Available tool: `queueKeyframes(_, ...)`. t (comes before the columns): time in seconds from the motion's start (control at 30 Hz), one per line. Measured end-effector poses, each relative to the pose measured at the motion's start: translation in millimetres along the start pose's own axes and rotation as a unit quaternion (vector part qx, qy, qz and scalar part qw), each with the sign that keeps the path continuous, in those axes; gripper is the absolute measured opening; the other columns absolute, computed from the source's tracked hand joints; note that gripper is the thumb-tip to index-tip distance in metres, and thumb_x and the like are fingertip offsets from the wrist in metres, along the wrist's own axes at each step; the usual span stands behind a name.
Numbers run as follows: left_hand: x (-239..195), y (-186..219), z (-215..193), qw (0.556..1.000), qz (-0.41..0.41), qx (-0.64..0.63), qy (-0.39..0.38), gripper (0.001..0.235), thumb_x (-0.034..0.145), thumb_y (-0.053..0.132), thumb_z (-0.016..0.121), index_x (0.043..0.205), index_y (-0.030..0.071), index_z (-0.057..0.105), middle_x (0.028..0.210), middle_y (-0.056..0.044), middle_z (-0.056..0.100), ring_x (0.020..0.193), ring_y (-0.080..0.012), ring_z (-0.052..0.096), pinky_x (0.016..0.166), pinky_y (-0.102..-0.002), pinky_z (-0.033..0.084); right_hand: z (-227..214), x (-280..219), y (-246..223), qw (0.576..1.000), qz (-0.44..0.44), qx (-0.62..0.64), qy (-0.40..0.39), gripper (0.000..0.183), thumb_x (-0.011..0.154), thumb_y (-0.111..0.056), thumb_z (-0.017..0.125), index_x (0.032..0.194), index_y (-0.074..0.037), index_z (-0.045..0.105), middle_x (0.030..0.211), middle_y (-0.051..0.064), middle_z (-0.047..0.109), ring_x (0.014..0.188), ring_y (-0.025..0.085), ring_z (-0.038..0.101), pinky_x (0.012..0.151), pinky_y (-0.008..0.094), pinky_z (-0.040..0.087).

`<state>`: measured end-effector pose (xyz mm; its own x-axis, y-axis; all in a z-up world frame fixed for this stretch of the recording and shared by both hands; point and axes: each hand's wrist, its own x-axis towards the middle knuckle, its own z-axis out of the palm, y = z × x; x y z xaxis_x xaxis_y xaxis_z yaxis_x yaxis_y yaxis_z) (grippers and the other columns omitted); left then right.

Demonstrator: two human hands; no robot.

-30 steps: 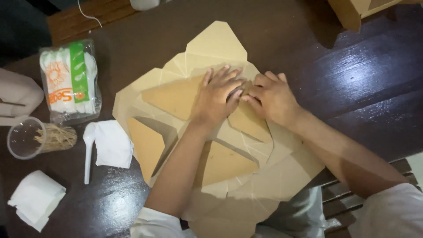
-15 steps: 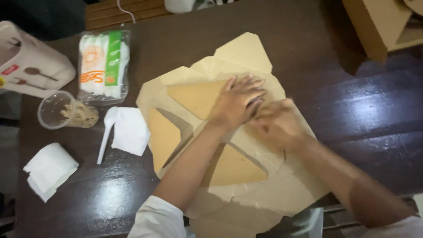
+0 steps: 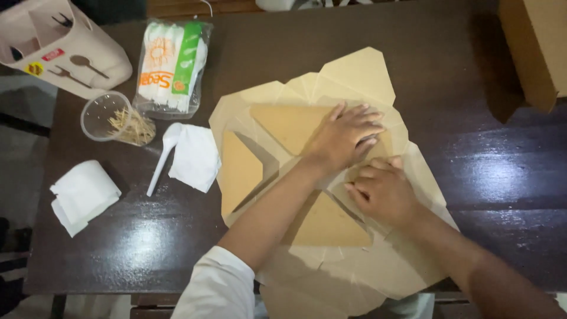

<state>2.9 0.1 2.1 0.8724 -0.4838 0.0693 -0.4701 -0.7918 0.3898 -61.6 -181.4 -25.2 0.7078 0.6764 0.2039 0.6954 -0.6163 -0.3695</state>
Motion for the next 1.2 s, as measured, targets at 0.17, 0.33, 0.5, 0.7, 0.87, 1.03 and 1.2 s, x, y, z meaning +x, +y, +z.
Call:
queueKeyframes(0.17,-2,0,1,1.000,-0.003,0.013,-0.015,0.032,0.105,0.044,0.048,0.134,0.043,0.061,0.158,0.017,0.046,0.154,-0.0153,0.032,0.130,-0.055,0.018,-12,2,20,0.975,0.086,-0.176,0.104,0.043,0.096,-0.046,0.064,0.059,-0.024,0.058,0.066,-0.006,0.060,0.073,0.019,0.061,0.080,0.037,0.039)
queueKeyframes(0.33,-2,3,-6,1.000,0.000,0.011,-0.009,0.032,0.104,0.045,0.048,0.131,0.039,0.065,0.154,0.016,0.051,0.152,-0.0151,0.035,0.129,-0.053,0.021,-27,8,-9,0.977,0.072,-0.198,-0.010,0.037,0.097,-0.042,0.056,0.069,-0.021,0.068,0.076,-0.002,0.067,0.081,0.019,0.062,0.081,0.035,0.045)
queueKeyframes(0.5,0,2,0,1.000,0.015,0.008,0.006,0.032,0.103,0.044,0.050,0.132,0.040,0.064,0.154,0.014,0.051,0.152,-0.0160,0.035,0.129,-0.054,0.022,-26,11,-28,0.972,0.097,-0.205,-0.060,0.036,0.099,-0.042,0.053,0.077,-0.019,0.071,0.082,0.000,0.067,0.088,0.020,0.061,0.086,0.037,0.045)
queueKeyframes(0.7,-2,-1,2,1.000,-0.004,0.014,-0.009,0.032,0.103,0.048,0.048,0.131,0.042,0.062,0.156,0.017,0.049,0.154,-0.0138,0.031,0.130,-0.052,0.018,-5,-2,24,0.965,0.126,-0.219,0.075,0.034,0.092,-0.049,0.062,0.064,-0.028,0.063,0.073,-0.008,0.063,0.083,0.016,0.060,0.087,0.037,0.040)
queueKeyframes(0.87,-1,-4,10,1.000,0.005,0.029,0.002,0.032,0.104,0.047,0.048,0.133,0.042,0.061,0.156,0.015,0.049,0.153,-0.0139,0.033,0.129,-0.051,0.019,-5,-2,-9,0.997,0.033,-0.068,0.000,0.031,0.092,-0.041,0.064,0.072,-0.020,0.074,0.081,0.000,0.066,0.095,0.021,0.061,0.089,0.042,0.045)
queueKeyframes(1.03,-8,3,-6,1.000,-0.002,0.005,-0.008,0.031,0.104,0.045,0.048,0.130,0.037,0.063,0.155,0.013,0.051,0.153,-0.0156,0.033,0.129,-0.053,0.018,22,-15,22,0.986,0.070,-0.142,0.056,0.038,0.095,-0.044,0.060,0.061,-0.027,0.056,0.073,-0.008,0.053,0.078,0.015,0.049,0.086,0.037,0.036)
queueKeyframes(1.2,-5,2,-5,1.000,-0.006,0.001,0.001,0.031,0.105,0.044,0.048,0.131,0.037,0.063,0.155,0.013,0.051,0.153,-0.0152,0.033,0.129,-0.053,0.018,-13,4,-5,0.994,0.047,-0.091,0.024,0.045,0.091,-0.046,0.064,0.057,-0.017,0.061,0.066,0.003,0.058,0.077,0.025,0.058,0.082,0.043,0.040)
